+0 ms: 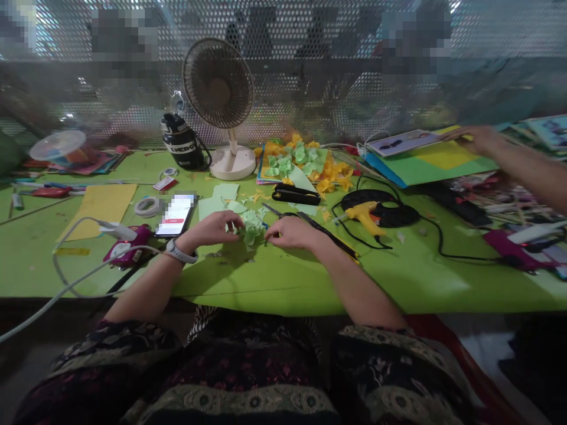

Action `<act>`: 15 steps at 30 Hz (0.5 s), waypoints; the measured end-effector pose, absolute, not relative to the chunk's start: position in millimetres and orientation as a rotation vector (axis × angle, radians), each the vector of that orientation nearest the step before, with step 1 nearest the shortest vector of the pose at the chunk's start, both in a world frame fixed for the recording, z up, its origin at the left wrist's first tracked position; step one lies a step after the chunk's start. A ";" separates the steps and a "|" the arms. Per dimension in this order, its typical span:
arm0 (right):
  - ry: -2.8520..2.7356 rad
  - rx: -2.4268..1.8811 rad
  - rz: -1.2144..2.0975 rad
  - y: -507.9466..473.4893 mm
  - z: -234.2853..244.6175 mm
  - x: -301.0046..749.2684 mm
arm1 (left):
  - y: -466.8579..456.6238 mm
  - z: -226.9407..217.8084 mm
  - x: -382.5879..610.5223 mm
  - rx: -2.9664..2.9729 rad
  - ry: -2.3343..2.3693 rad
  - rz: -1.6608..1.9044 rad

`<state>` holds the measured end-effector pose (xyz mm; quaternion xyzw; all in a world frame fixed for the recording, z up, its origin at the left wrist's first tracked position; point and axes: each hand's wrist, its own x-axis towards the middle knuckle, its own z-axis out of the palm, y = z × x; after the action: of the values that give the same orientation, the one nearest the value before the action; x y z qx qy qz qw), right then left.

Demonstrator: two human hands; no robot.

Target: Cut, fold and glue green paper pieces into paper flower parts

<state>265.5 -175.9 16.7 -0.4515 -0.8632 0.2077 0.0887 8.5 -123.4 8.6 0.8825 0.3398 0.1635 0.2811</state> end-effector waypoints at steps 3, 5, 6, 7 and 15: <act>-2.541 -1.419 0.524 -177.6 18.7 260.2 | -131.6 8.5 17.2 2.474 1.048 0.282; -2.465 -1.454 0.458 -178.5 17.1 255.3 | -135.3 8.6 21.0 2.506 1.086 0.265; -2.429 -1.460 0.435 -178.8 15.4 252.6 | -136.3 8.4 21.8 2.509 1.090 0.300; -2.401 -1.454 0.423 -179.1 13.2 249.8 | -136.7 8.0 22.1 2.502 1.087 0.358; -2.047 -1.384 0.657 -176.1 1.9 241.6 | -137.3 5.8 24.0 2.283 0.957 0.978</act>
<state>241.6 -176.1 1.9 -0.5183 -0.7666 0.2460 0.2885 24.0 -137.3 5.8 0.8331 0.3494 0.3569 0.2378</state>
